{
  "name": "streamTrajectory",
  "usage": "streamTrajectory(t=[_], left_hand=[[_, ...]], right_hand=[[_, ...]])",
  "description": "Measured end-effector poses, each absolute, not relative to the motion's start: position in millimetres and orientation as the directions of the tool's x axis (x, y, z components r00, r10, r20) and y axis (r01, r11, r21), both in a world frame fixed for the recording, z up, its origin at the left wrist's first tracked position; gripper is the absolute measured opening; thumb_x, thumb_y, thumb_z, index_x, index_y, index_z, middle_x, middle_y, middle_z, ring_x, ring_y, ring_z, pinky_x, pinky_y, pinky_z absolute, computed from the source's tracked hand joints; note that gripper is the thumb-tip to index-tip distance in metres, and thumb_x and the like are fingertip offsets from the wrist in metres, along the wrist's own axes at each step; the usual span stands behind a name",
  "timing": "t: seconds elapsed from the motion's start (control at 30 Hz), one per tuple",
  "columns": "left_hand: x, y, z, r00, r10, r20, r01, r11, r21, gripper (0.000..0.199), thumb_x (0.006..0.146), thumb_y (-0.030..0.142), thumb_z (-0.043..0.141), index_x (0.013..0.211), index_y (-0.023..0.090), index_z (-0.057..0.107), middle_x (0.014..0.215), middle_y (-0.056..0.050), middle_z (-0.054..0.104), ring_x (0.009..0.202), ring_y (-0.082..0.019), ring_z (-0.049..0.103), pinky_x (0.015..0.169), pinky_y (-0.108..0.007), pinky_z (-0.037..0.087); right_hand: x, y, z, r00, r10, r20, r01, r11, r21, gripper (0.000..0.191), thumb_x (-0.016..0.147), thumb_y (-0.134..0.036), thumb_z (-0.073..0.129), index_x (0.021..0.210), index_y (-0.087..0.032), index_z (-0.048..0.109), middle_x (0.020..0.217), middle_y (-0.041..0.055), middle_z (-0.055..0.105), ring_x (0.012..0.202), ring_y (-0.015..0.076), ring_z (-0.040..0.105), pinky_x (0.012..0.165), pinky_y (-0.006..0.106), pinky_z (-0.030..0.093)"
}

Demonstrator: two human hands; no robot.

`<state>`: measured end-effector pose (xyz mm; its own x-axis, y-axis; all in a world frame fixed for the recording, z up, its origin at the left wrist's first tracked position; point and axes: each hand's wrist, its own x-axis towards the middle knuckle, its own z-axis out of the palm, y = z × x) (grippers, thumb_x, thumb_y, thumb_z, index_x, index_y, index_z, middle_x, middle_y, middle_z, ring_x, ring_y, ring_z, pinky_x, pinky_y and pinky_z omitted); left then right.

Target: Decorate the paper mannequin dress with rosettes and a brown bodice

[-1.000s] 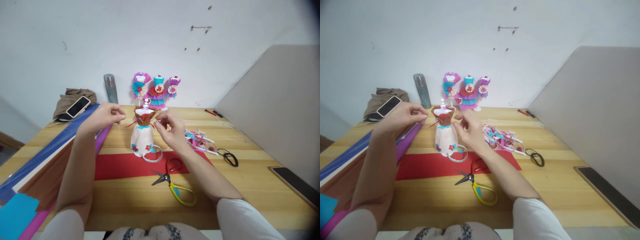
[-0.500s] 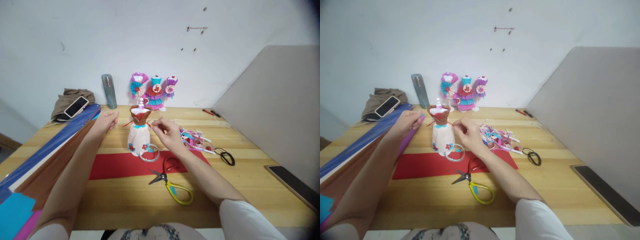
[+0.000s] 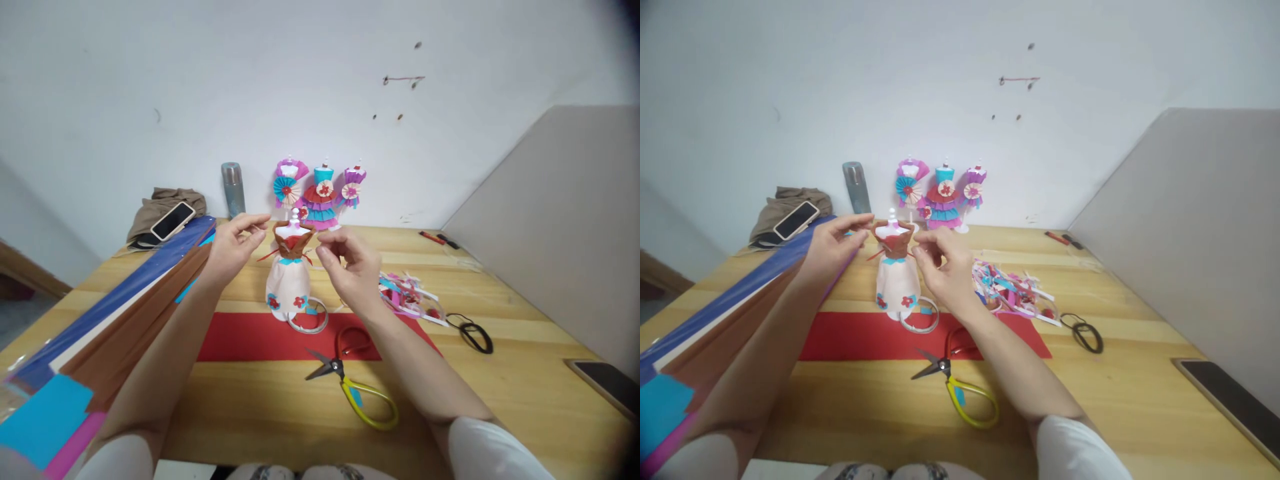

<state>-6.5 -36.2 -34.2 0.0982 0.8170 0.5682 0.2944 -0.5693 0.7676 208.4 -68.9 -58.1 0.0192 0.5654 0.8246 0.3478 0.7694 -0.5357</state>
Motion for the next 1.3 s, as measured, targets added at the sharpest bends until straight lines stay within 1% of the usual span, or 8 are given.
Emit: streamTrajectory(t=[0.17, 0.43, 0.57, 0.67, 0.77, 0.9, 1.07, 1.3], left_hand=[[-6.1, -33.0, -24.0, 0.144, 0.806, 0.574, 0.265, -0.59, 0.763, 0.022, 0.084, 0.031, 0.065, 0.094, 0.015, 0.077, 0.098, -0.008, 0.078, 0.095, -0.02, 0.07, 0.088, -0.032, 0.053], [-8.4, -27.2, -24.2, 0.297, 0.873, 0.387, 0.227, -0.458, 0.86, 0.034, 0.082, 0.032, 0.068, 0.111, 0.016, 0.076, 0.12, -0.011, 0.074, 0.115, -0.028, 0.066, 0.105, -0.042, 0.047], [-16.9, -23.2, -22.4, 0.288, 0.903, 0.319, 0.256, -0.394, 0.883, 0.037, 0.079, 0.033, 0.068, 0.11, 0.013, 0.077, 0.117, -0.014, 0.075, 0.113, -0.03, 0.067, 0.105, -0.045, 0.046], [-20.3, -22.8, -20.3, 0.176, 0.933, 0.315, 0.312, -0.357, 0.88, 0.033, 0.077, 0.034, 0.07, 0.101, 0.013, 0.078, 0.108, -0.013, 0.077, 0.105, -0.029, 0.069, 0.101, -0.044, 0.048], [-21.0, -25.8, -17.6, 0.124, 0.939, 0.32, 0.279, -0.342, 0.897, 0.033, 0.075, 0.035, 0.071, 0.098, 0.013, 0.078, 0.103, -0.011, 0.078, 0.097, -0.027, 0.069, 0.096, -0.041, 0.051], [-23.2, -31.3, -12.7, 0.124, 0.937, 0.326, 0.272, -0.348, 0.897, 0.03, 0.075, 0.035, 0.071, 0.094, 0.013, 0.079, 0.096, -0.01, 0.078, 0.088, -0.023, 0.069, 0.089, -0.036, 0.053], [-27.5, -39.2, -5.5, 0.1, 0.937, 0.334, 0.262, -0.348, 0.9, 0.023, 0.077, 0.034, 0.072, 0.09, 0.016, 0.079, 0.09, -0.006, 0.078, 0.086, -0.022, 0.069, 0.085, -0.032, 0.054], [-23.2, -43.6, -4.1, 0.139, 0.901, 0.412, 0.282, -0.435, 0.855, 0.028, 0.08, 0.032, 0.068, 0.1, 0.016, 0.079, 0.098, -0.007, 0.078, 0.091, -0.023, 0.07, 0.088, -0.035, 0.055]], right_hand=[[208.7, -60.7, -55.5, 0.059, 0.671, 0.74, 0.229, 0.712, -0.664, 0.014, 0.088, -0.027, 0.061, 0.102, -0.022, 0.061, 0.077, -0.0008, 0.058, 0.056, 0.0105, 0.049, 0.05, 0.025, 0.042], [203.1, -56.8, -51.5, -0.012, 0.77, 0.638, 0.389, 0.591, -0.706, 0.052, 0.076, -0.042, 0.075, 0.121, -0.023, 0.059, 0.098, 0.0036, 0.059, 0.063, 0.0106, 0.047, 0.058, 0.029, 0.044], [207.1, -55.1, -29.1, 0.02, 0.676, 0.737, 0.481, 0.64, -0.6, 0.036, 0.078, -0.04, 0.072, 0.108, -0.021, 0.066, 0.101, 0.0061, 0.062, 0.072, 0.0141, 0.052, 0.064, 0.031, 0.045], [205.2, -48.9, 0.2, -0.02, 0.631, 0.776, 0.537, 0.661, -0.524, 0.02, 0.08, -0.037, 0.071, 0.09, -0.02, 0.068, 0.085, 0.003, 0.064, 0.071, 0.0141, 0.054, 0.067, 0.032, 0.045], [195.6, -36.8, 21.2, -0.184, 0.701, 0.689, 0.566, 0.649, -0.508, 0.018, 0.077, -0.032, 0.076, 0.079, -0.017, 0.068, 0.067, 0.001, 0.061, 0.064, 0.0139, 0.052, 0.063, 0.032, 0.043], [188.9, -23.0, 29.3, -0.335, 0.757, 0.561, 0.546, 0.641, -0.539, 0.019, 0.077, -0.024, 0.075, 0.064, -0.016, 0.064, 0.059, 0.0028, 0.058, 0.06, 0.0151, 0.053, 0.057, 0.032, 0.042], [202.1, -15.7, 36.9, -0.496, 0.746, 0.444, 0.384, 0.647, -0.659, 0.013, 0.08, -0.024, 0.072, 0.07, -0.016, 0.07, 0.063, 0.0022, 0.063, 0.059, 0.0142, 0.056, 0.056, 0.03, 0.044], [201.3, 3.2, 39.7, -0.622, 0.65, 0.436, 0.24, 0.688, -0.685, 0.011, 0.076, -0.025, 0.073, 0.083, -0.016, 0.074, 0.07, 0.0017, 0.066, 0.065, 0.0135, 0.058, 0.057, 0.028, 0.046]])
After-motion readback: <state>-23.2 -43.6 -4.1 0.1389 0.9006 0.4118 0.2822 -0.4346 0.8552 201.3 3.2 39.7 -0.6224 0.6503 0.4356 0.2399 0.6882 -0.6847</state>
